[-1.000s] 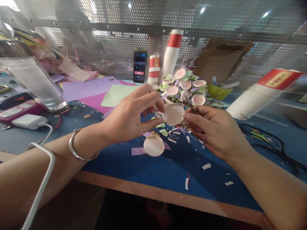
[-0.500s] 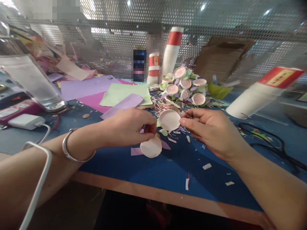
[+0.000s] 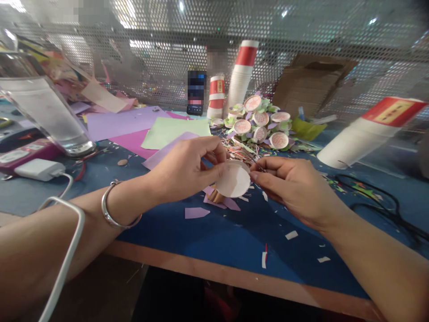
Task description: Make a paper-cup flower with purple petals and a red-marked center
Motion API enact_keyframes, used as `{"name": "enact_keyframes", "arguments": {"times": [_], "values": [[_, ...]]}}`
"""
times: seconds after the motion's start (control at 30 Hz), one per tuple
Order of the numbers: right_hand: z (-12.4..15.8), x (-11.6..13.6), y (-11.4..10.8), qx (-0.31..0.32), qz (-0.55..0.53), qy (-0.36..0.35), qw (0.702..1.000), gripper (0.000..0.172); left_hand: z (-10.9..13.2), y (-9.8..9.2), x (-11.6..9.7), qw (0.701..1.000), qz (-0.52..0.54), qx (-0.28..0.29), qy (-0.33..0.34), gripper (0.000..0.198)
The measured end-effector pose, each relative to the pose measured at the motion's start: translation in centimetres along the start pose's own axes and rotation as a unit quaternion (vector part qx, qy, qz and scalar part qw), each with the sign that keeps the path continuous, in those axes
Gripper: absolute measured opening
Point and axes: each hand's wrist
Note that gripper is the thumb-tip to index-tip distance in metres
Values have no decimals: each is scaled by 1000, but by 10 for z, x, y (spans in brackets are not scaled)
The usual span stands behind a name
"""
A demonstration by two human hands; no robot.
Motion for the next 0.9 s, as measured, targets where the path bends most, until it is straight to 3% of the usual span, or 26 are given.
{"name": "enact_keyframes", "arguments": {"times": [0.3,0.57,0.7,0.8,0.9], "values": [[1,-3,1,15,-4,1,1000,31,0,2,-2,1000,14,-17,-9,6],[3,5,4,27,-118,54,991,33,3,-2,-5,991,-111,-42,53,10],[4,7,6,43,-121,49,991,35,4,-3,-5,986,-142,-53,69,10],[4,7,6,47,-121,53,990,37,5,-2,-6,988,-133,-54,61,10],[4,8,6,45,-132,68,988,35,5,0,-5,997,-60,-44,24,9]]}}
Point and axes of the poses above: each hand's wrist, its own z-axis away from the middle knuckle, its own y-axis out of the palm, x = y × z, and after that the axes turned 2 degrees about y, right-handed
